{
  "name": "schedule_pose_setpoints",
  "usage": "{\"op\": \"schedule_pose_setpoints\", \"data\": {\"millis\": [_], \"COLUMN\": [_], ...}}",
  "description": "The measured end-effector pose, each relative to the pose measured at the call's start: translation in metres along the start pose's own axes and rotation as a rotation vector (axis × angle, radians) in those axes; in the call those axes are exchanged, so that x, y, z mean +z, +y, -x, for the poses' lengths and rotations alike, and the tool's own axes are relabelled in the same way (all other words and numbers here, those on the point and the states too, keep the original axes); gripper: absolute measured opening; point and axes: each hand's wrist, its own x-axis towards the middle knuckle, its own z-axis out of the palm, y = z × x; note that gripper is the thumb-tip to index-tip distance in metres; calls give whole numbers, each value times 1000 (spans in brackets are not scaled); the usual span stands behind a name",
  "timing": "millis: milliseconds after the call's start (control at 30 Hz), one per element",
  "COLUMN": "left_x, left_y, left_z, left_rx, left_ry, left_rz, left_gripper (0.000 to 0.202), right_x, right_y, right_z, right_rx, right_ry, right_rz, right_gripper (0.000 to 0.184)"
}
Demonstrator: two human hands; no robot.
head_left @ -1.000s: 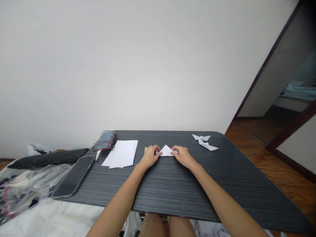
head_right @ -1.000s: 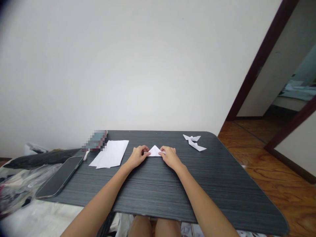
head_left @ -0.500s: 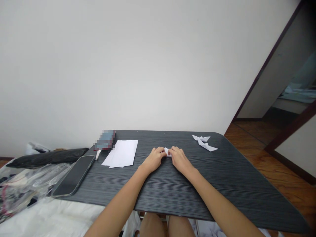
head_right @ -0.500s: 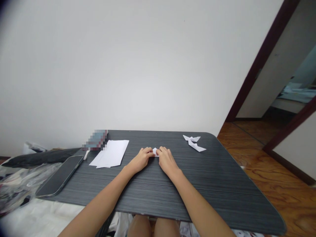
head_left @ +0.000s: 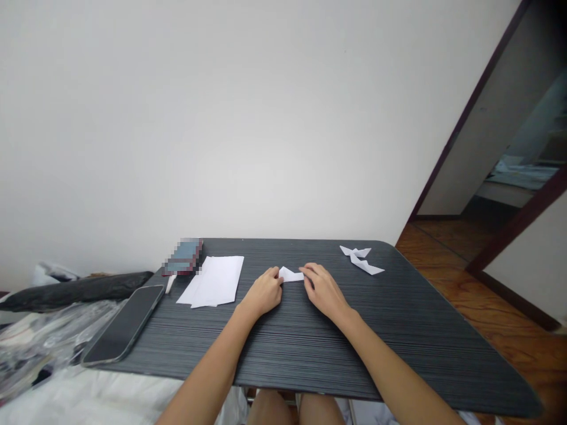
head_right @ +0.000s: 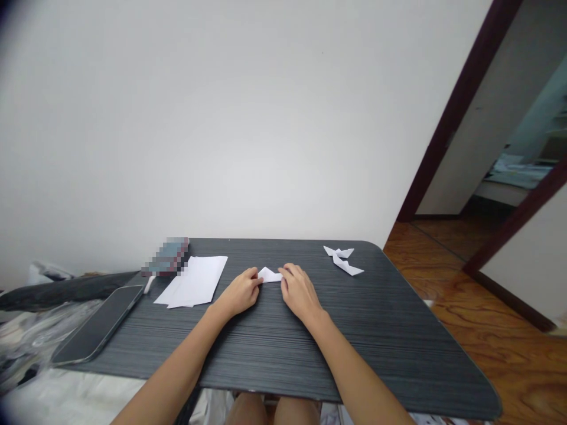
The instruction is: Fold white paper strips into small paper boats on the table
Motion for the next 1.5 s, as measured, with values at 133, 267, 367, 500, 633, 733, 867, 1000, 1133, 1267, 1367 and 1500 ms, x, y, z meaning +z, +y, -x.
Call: {"op": "schedule_pose_setpoints", "data": {"millis": [133, 267, 367, 500, 633, 733, 867, 1000, 1133, 1267, 1367, 1500], "left_x": [-3, -3, -3, -3, 1, 8, 12, 9, 5, 7, 11, 15], "left_y": [9, 12, 7, -2, -9, -12, -9, -1, 4, 2, -1, -4], "left_z": [0, 1, 4, 12, 13, 11, 8, 7, 6, 6, 6, 6], "left_rx": [30, -33, -155, -258, -293, -309, -286, -190, -169, -188, -164, -136], "left_ry": [-26, -41, -47, -25, 60, 109, 163, 90, 43, 59, 79, 106], "left_rz": [-64, -59, -50, -97, -58, -6, 88, 43, -33, 16, 84, 160], "left_gripper": [31, 27, 28, 29, 32, 29, 27, 31, 31, 30, 28, 23], "right_x": [10, 11, 7, 5, 7, 9, 15, 17, 6, -6, -1, 18], "right_y": [-12, -14, -16, -20, -16, -4, 5, 2, 1, 8, 12, 15], "right_z": [3, 3, 1, -4, -8, -9, -5, 7, 21, 19, 7, -12], "right_rx": [-146, -86, -41, 11, 92, 125, 108, 40, 171, 272, 245, 200], "right_ry": [-149, -213, -204, -165, -93, -45, -81, -146, -164, -137, -95, -169], "right_rz": [-29, 72, 120, 127, 126, 136, 155, 154, 173, 211, 159, -66], "right_gripper": [39, 38, 35, 32, 34, 32, 31, 35, 39, 34, 36, 42]}}
